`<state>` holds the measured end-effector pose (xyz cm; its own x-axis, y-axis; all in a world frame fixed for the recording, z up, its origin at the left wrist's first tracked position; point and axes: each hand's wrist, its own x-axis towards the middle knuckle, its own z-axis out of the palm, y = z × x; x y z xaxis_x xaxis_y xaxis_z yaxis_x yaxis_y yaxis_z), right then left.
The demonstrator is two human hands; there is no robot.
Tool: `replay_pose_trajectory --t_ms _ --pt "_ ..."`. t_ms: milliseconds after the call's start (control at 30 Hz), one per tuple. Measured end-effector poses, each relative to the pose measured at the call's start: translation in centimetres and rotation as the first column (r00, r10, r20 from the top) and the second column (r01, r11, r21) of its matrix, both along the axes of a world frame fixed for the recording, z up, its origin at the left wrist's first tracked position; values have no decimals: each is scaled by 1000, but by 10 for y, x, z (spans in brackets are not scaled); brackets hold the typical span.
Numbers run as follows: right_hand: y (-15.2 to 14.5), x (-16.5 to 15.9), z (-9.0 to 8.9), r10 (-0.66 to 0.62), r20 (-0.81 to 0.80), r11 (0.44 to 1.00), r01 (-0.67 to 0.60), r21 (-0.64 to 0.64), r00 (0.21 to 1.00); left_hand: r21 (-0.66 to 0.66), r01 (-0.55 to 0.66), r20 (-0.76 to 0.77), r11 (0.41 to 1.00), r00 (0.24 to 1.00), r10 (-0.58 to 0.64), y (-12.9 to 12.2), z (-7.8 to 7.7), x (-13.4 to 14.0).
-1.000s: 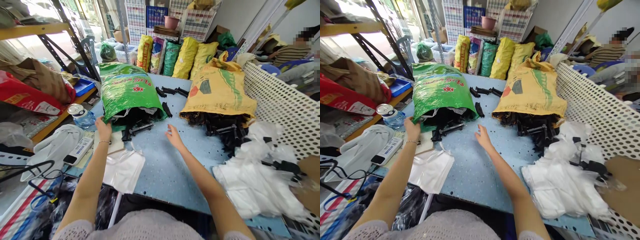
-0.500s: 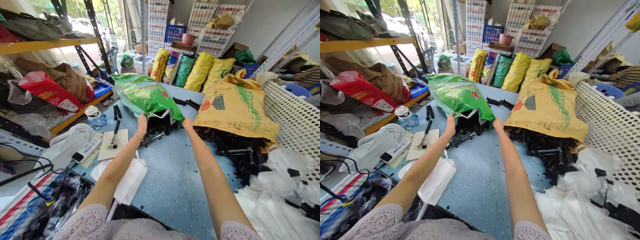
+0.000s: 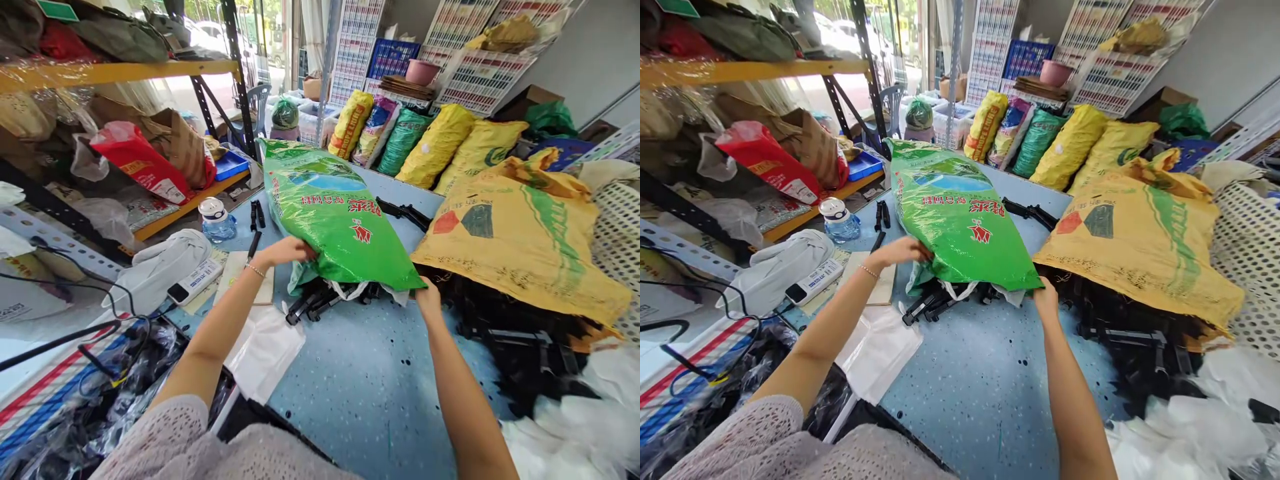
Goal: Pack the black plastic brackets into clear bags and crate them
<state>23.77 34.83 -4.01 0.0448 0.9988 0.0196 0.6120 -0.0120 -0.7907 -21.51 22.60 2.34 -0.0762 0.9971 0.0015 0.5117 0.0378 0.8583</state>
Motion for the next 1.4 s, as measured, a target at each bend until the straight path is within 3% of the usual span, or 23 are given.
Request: replay_pose_trajectory --t_ms 67,167,267,367,467,567,667,700,733,800,833,900,1000,1100,1167,1200,1267,1300,1333,1400 --pt "-20 -5 -7 -1 -51 1000 1 -7 999 -24 -280 -4 960 960 280 16 10 -37" --pt "-70 -2 -19 -15 -160 1000 18 11 987 3 -636 -27 772 771 636 39 16 -75" --pt "-138 15 -35 -50 -323 999 45 -24 945 8 -772 7 636 636 772 47 14 -89" --pt "-204 34 -49 -89 -409 990 36 -135 908 29 -792 100 610 610 786 48 12 -89" --pt "-246 45 -46 -175 -419 970 84 -227 891 89 -773 225 628 630 744 53 18 -85" --pt "-260 42 -26 -214 -398 963 124 -239 892 155 -747 342 646 655 674 54 32 -74" --pt "-255 23 -1 -135 -403 979 59 -195 905 329 -634 429 700 761 487 19 50 -44" --pt "-252 13 7 -91 -408 985 22 -172 908 435 -531 409 727 836 366 -3 56 -28" --pt "-249 3 13 -45 -419 989 -18 -144 907 539 -355 311 764 927 211 -28 61 -8" --pt "-244 -14 25 34 -465 994 -77 -75 885 574 27 2 818 999 -35 -81 67 38" --pt "-242 -21 29 64 -491 995 -95 -37 869 536 233 -140 812 972 -186 -105 65 63" --pt "-240 -28 36 134 -519 990 -140 28 844 426 479 -319 767 874 -368 -139 52 107" --pt "-246 -22 36 377 -391 922 -379 76 839 247 630 -444 736 749 -492 -157 16 148" --pt "-265 -9 21 578 -53 815 -579 -2 814 126 687 -444 715 684 -579 -160 -21 161" --pt "-284 -6 5 538 108 843 -535 -64 836 143 672 -376 727 716 -588 -164 -37 168" --pt "-294 -7 -3 483 128 875 -477 -75 866 187 609 -314 771 781 -541 -169 -42 174" --pt "-315 -13 -15 361 61 931 -356 -77 931 268 361 -82 893 932 -353 -180 -49 190" --pt "-325 -18 -18 307 0 949 -306 -76 952 254 225 92 940 962 -256 -186 -51 200" --pt "-334 -23 -18 274 -62 957 -279 -79 960 191 130 281 973 943 -181 -192 -52 211" --pt "-351 -30 -12 345 -159 927 -362 -98 925 3 98 596 995 799 -80 -204 -51 228"
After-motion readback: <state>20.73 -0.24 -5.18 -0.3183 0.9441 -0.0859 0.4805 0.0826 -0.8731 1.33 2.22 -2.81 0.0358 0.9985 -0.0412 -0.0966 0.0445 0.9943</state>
